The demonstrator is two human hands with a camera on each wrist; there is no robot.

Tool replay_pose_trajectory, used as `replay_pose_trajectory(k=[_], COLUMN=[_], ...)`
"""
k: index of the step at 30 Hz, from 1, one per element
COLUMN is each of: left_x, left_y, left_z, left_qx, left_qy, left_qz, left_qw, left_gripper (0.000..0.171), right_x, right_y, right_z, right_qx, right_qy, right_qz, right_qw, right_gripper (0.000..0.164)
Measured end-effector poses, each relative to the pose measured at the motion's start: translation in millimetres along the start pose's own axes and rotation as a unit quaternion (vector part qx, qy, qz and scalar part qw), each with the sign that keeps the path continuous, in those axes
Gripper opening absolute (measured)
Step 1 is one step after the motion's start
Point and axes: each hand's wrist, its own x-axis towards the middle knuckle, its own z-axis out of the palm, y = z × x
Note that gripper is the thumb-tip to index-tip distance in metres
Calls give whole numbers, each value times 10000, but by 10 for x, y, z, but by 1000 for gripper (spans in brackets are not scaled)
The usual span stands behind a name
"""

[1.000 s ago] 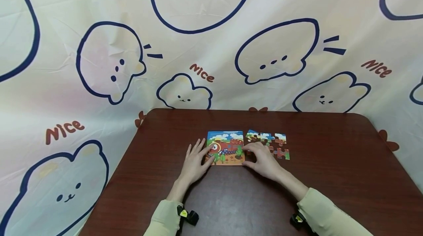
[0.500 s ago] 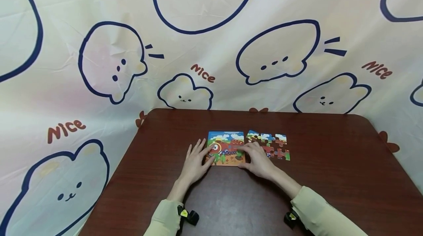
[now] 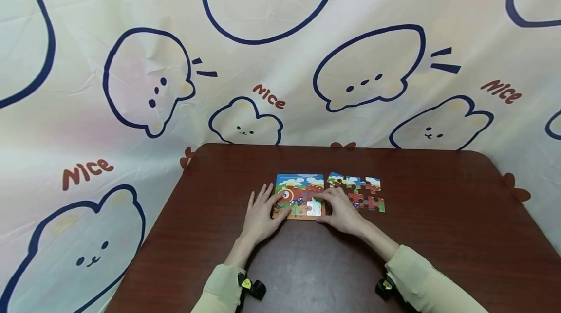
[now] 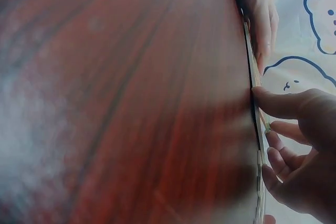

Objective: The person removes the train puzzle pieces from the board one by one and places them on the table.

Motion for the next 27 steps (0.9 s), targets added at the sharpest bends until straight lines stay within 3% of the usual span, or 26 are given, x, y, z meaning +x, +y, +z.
replay_pose_trajectory(k=[6, 14, 17, 27], left_x=[14, 16, 16, 11], left_y=[36, 24, 19, 16], left_z=[35, 38, 41, 42], left_qx=[-74, -166, -145, -100], left_qy=[140, 174, 165, 172], left_qz=[-134, -191, -197, -144], left_qw=[9998, 9995, 9996, 9997], left_gripper=[63, 63, 64, 65], right_x=[2, 4, 19, 53], right_y=[-1, 5, 9, 23], right_z=[5, 2, 2, 6], right_qx=[185, 899, 1256, 2406], right_qy=[-2, 5, -2, -68], right_qz=[96, -33, -55, 426], right_qw=[9998, 9959, 9921, 9697], right_gripper=[62, 55, 54, 58])
